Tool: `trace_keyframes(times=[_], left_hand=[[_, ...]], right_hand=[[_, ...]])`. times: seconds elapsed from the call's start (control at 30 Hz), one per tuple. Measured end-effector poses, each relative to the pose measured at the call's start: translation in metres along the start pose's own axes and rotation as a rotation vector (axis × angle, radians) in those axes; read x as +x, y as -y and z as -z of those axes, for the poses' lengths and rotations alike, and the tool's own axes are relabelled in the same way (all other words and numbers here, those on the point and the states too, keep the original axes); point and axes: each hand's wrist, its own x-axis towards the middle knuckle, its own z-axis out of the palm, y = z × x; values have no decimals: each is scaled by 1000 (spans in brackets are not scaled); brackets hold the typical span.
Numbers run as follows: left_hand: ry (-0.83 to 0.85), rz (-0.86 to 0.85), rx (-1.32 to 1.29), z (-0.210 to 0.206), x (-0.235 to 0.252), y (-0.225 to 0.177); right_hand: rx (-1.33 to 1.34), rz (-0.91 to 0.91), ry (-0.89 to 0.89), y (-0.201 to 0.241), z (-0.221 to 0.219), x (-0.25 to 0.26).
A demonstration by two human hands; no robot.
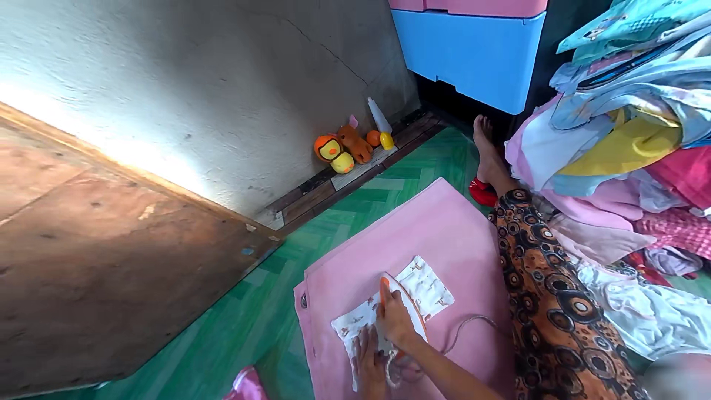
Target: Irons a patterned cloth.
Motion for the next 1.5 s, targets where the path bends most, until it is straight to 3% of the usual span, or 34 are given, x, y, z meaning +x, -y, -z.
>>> trace_keyframes(times=[0.2, 0.6, 0.77, 0.97, 1.1, 1.5], left_hand=[[6, 22, 51, -4, -1, 4], [30, 78, 56, -2, 1, -2], [49, 116, 33, 3, 2, -11], [28, 28, 4, 1, -1, -1], [10, 45, 25, -1, -1, -1], [33, 109, 41, -2, 1, -6]], right_hand=[[-57, 0, 31, 12, 4, 20], [-31, 64, -9, -56, -5, -61], [-14, 46, -1, -33, -4, -38], [-37, 13, 6, 7, 2, 14], [-52, 10, 30, 12, 4, 22], [-61, 89, 24, -59, -2, -58]])
